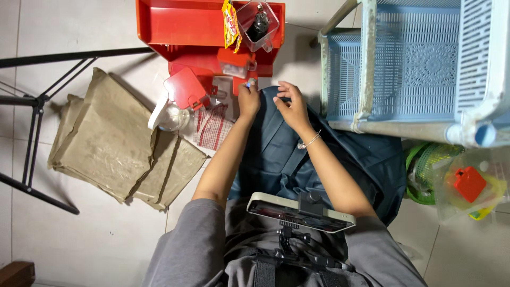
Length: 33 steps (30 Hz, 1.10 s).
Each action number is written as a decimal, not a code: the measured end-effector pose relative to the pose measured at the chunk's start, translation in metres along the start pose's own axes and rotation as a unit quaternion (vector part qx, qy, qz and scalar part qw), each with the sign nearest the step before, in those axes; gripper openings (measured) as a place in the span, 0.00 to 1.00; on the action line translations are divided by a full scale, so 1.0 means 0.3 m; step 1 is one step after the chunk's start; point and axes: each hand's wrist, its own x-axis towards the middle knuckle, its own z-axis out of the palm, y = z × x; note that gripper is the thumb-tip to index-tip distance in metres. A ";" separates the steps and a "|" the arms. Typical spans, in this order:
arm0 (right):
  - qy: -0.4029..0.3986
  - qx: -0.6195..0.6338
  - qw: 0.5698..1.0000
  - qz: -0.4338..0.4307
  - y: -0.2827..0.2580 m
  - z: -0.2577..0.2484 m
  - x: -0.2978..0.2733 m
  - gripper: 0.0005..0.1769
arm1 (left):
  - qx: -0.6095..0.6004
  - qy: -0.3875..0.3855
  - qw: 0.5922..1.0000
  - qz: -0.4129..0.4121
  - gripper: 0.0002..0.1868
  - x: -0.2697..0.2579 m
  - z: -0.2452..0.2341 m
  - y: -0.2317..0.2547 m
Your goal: The person assembles a two-tier plastic storage rack by inserting and securing corner connectors into the frame tubes. They handle the rack, connectors, and tubes, tightening joints and adjusting the structure while sitting on the floor.
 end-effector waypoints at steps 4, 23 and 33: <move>0.048 0.070 0.995 0.051 0.128 0.021 0.151 0.34 | 0.006 0.007 0.997 0.077 0.17 -0.025 0.033 0.054; 0.039 0.096 0.982 0.161 0.452 0.089 0.394 0.40 | 0.014 0.145 0.981 0.131 0.20 0.471 0.049 0.207; 0.046 0.066 0.985 0.154 0.358 0.076 0.390 0.35 | 0.062 0.107 0.975 0.183 0.18 0.406 -0.002 0.194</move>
